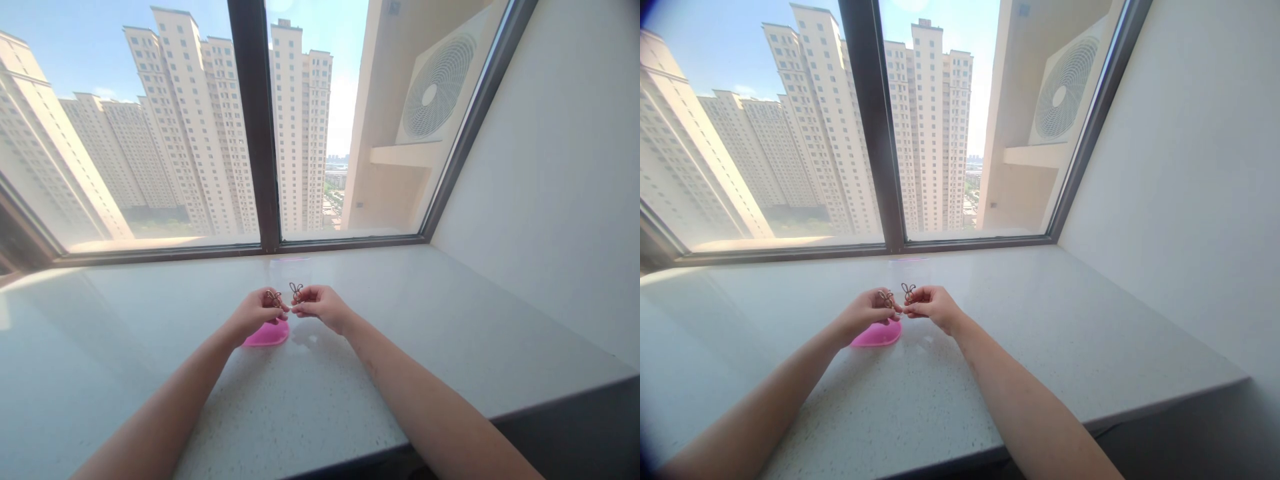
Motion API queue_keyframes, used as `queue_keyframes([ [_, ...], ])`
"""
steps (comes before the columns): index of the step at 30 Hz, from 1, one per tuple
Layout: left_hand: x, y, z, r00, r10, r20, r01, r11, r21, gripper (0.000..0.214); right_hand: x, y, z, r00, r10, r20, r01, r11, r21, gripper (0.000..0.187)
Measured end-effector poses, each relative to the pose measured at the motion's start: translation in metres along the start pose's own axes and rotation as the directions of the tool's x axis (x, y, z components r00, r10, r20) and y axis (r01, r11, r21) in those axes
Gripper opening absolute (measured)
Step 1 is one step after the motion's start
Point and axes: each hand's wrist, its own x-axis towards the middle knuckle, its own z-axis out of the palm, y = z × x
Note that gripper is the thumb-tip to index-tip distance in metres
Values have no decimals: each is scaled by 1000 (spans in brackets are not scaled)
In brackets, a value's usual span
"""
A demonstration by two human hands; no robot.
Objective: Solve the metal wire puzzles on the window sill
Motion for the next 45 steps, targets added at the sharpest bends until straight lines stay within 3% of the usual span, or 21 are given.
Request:
queue_keyframes([
  [13,-2,5,0,1000,-27,-3,27,1000,9,22,2,0,-8,985,160,-66,-151,981,121,24],
  [25,-3,7,1,996,-77,-46,75,996,-43,30,1,-4,-10,990,141,-22,-127,942,312,28],
  [33,-4,9,3,997,-72,-43,70,997,-44,32,3,0,-13,993,116,3,-111,947,302,20],
  [45,-3,7,4,997,-68,-34,66,996,-58,29,1,0,-12,994,110,-3,-105,959,263,25],
])
